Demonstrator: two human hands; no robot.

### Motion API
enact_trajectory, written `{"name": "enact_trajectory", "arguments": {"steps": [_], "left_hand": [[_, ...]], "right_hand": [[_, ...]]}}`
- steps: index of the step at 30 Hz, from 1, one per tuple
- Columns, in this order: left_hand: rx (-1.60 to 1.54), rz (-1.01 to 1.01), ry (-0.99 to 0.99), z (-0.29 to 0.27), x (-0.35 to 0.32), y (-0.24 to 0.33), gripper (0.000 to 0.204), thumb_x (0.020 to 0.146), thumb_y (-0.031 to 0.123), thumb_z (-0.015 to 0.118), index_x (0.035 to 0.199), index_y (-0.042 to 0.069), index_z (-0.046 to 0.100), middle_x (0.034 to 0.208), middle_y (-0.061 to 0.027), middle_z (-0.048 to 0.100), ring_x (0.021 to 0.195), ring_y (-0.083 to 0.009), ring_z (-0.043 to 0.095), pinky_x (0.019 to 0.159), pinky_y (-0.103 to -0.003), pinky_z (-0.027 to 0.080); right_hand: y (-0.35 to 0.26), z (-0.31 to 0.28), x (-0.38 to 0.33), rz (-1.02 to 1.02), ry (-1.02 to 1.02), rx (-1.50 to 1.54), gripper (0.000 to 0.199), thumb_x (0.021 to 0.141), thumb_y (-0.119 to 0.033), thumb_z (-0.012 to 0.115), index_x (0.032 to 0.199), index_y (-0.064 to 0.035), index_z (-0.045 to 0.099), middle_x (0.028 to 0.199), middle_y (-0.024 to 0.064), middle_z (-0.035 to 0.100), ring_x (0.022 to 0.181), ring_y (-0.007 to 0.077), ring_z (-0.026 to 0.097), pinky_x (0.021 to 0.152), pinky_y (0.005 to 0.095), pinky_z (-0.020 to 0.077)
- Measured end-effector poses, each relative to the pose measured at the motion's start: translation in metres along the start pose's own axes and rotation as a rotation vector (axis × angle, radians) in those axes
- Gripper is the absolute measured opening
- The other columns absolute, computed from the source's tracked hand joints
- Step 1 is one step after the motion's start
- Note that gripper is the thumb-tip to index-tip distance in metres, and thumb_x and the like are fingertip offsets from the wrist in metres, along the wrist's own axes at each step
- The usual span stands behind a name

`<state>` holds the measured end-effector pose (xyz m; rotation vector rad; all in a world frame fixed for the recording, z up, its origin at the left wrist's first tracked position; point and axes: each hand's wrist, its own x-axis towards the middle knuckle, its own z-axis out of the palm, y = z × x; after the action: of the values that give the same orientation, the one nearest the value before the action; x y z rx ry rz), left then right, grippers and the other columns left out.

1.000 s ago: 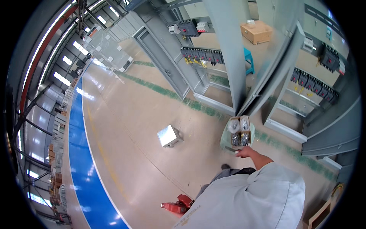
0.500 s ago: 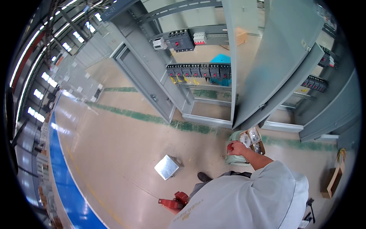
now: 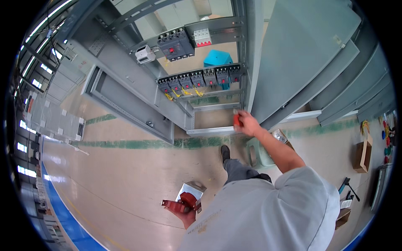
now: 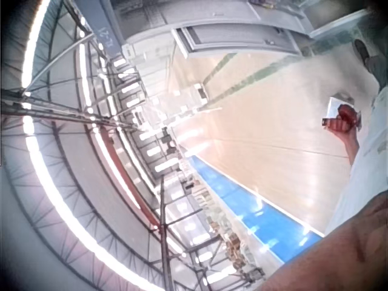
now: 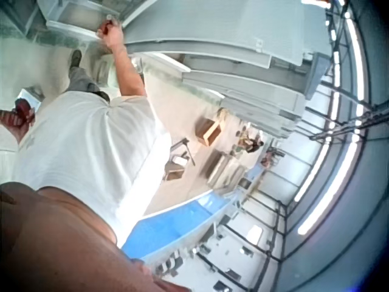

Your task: The person sits on the floor and unpacks small white boxes containing red electrical components, placing the components into a larger cardboard box. The person then stands, moves the box to an electrical cabinet, and installs two of the red components inside.

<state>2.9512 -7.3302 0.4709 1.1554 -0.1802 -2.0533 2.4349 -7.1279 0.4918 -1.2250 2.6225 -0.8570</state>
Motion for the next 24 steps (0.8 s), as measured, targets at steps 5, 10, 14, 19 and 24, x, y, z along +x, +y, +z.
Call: {"name": "enact_trajectory", "arguments": {"steps": [5, 10, 14, 19, 24], "left_hand": [[0.075, 0.053, 0.149, 0.087, 0.033, 0.003, 0.071, 0.075, 0.087, 0.064, 0.103, 0.022, 0.057, 0.099, 0.0015, 0.058, 0.104, -0.0214, 0.056, 0.093, -0.046, 0.049], [0.091, 0.017, 0.076, 0.183, 0.083, 0.01, 0.069, 0.082, 0.087, 0.056, 0.1, 0.02, 0.057, 0.092, 0.001, 0.059, 0.098, -0.021, 0.059, 0.089, -0.042, 0.051], [0.088, -0.011, 0.008, 0.258, 0.119, 0.008, 0.068, 0.083, 0.088, 0.051, 0.091, 0.021, 0.06, 0.084, 0.0003, 0.066, 0.092, -0.0208, 0.064, 0.086, -0.041, 0.053], [0.148, -0.091, -0.067, 0.326, 0.164, 0.011, 0.067, 0.084, 0.088, 0.049, 0.086, 0.022, 0.06, 0.08, 0.0012, 0.066, 0.089, -0.0191, 0.064, 0.086, -0.041, 0.053], [0.187, -0.155, -0.24, 0.373, 0.217, 0.009, 0.064, 0.09, 0.083, 0.047, 0.088, 0.021, 0.063, 0.079, 0.0004, 0.067, 0.084, -0.0203, 0.066, 0.087, -0.042, 0.054]], "right_hand": [[-0.001, -0.009, 0.151, 0.02, 0.197, -0.041, 0.042, 0.08, -0.032, 0.08, 0.098, 0.0048, 0.071, 0.155, 0.0174, 0.044, 0.147, 0.0389, 0.036, 0.116, 0.0453, 0.0403], [0.032, -0.041, 0.261, 0.019, 0.239, -0.124, 0.04, 0.075, -0.028, 0.084, 0.094, 0.0039, 0.07, 0.157, 0.0173, 0.042, 0.149, 0.0393, 0.032, 0.118, 0.0453, 0.0374], [0.067, -0.053, 0.297, 0.004, 0.159, -0.229, 0.037, 0.073, -0.028, 0.086, 0.093, 0.0, 0.071, 0.161, 0.0135, 0.038, 0.15, 0.0373, 0.031, 0.119, 0.0458, 0.0372], [0.087, -0.059, 0.307, -0.014, 0.046, -0.207, 0.039, 0.067, -0.021, 0.089, 0.094, -0.0014, 0.069, 0.163, 0.0154, 0.033, 0.152, 0.04, 0.028, 0.121, 0.0453, 0.0345], [0.076, -0.056, 0.299, 0.04, 0.165, -0.282, 0.05, 0.068, -0.026, 0.089, 0.108, -0.0063, 0.067, 0.163, 0.0134, 0.033, 0.152, 0.0372, 0.026, 0.119, 0.0484, 0.0353]]}}
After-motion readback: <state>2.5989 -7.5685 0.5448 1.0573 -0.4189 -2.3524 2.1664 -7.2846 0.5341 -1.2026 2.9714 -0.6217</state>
